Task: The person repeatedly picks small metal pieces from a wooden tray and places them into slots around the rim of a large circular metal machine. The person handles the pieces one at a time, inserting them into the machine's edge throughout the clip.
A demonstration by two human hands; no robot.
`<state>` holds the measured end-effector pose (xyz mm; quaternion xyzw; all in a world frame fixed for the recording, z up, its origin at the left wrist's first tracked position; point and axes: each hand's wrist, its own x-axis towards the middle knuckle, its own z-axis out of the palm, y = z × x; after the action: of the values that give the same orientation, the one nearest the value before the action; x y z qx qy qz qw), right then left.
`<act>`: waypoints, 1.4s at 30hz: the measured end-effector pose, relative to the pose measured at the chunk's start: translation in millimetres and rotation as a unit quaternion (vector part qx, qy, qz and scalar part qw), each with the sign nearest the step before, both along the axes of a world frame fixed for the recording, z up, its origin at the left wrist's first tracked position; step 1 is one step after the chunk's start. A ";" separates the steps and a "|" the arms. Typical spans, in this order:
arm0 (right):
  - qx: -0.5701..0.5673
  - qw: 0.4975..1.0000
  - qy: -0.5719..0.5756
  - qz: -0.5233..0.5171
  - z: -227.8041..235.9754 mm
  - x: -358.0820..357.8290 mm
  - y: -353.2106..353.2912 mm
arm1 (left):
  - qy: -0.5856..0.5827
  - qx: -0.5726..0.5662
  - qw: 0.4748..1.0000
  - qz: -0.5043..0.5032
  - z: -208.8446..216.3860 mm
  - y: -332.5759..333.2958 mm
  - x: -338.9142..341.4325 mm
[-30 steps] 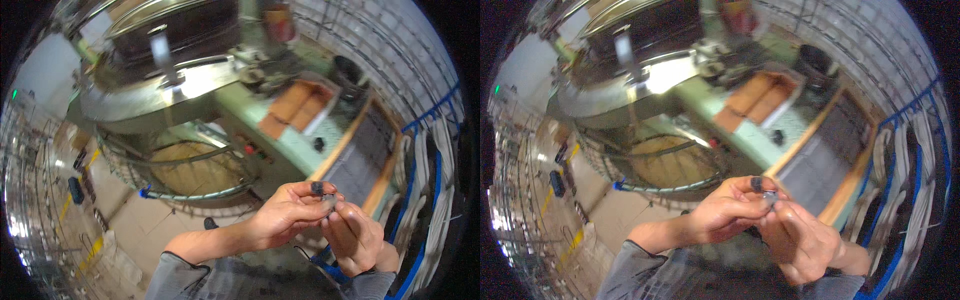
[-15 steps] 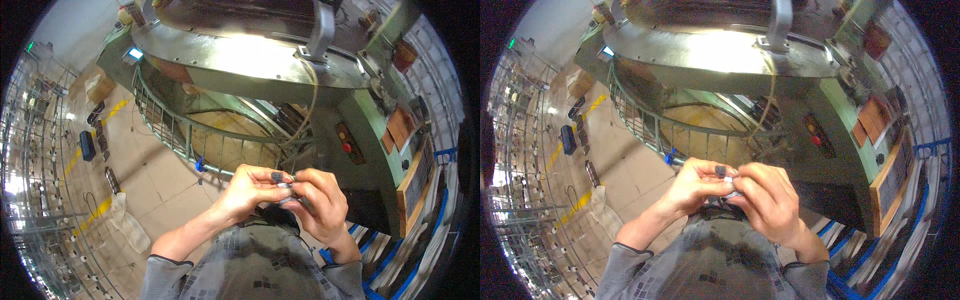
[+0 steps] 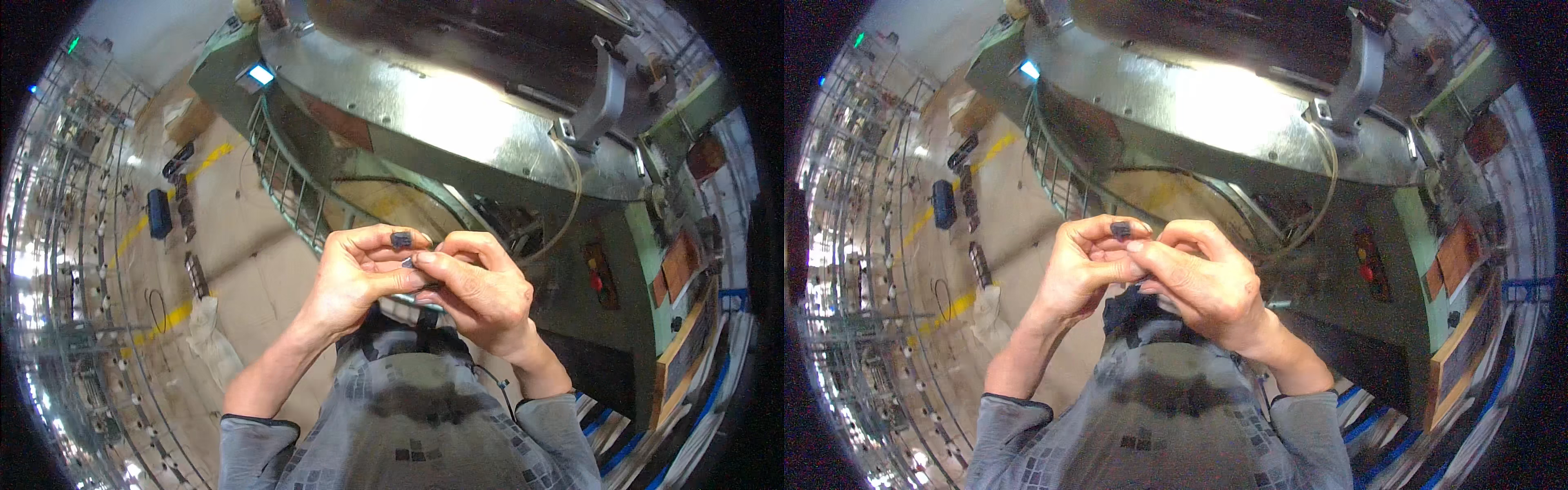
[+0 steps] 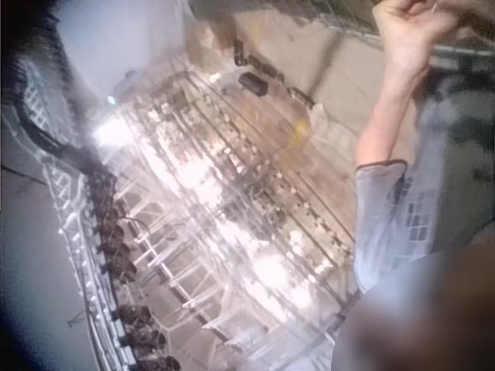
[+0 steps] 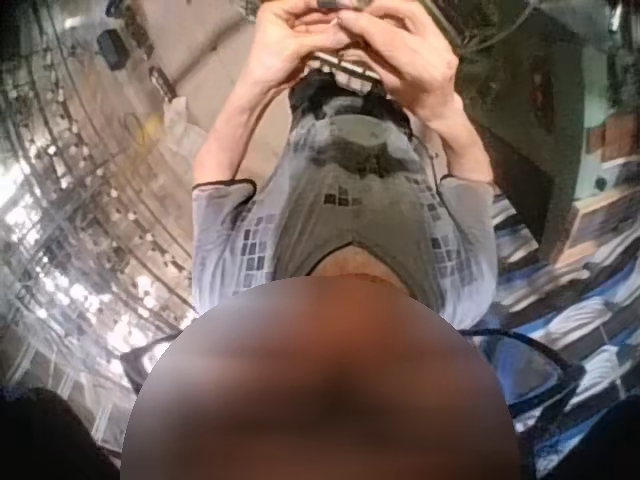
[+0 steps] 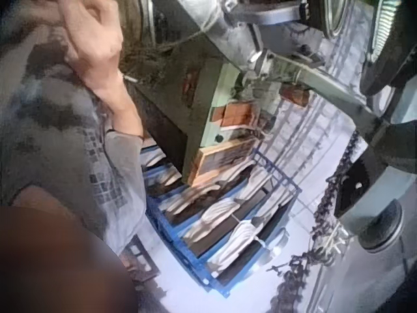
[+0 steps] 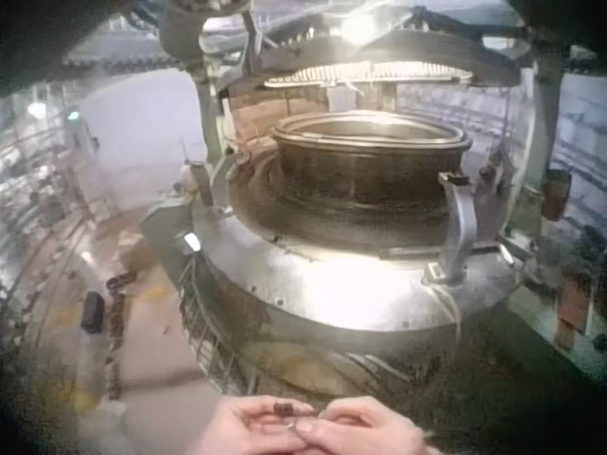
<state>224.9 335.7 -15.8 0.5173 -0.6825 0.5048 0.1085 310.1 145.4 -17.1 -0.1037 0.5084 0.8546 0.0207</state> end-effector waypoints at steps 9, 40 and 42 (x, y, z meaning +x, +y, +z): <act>0.043 0.993 0.057 -0.091 18.8 -42.5 -104.2 | 0.015 -0.124 0.973 -0.194 20.5 -128.0 -100.9; -0.021 0.963 -0.028 -0.269 -1.9 -73.5 -219.6 | 0.002 -0.080 0.943 -0.323 33.9 -226.2 -180.8; -0.022 0.965 -0.064 -0.254 -10.6 -64.0 -221.8 | -0.006 -0.111 0.934 -0.339 28.7 -228.1 -173.3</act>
<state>160.9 114.0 -26.4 0.2909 -0.7859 0.5073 0.2010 136.8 -82.7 11.7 0.0681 0.6045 0.7344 0.3011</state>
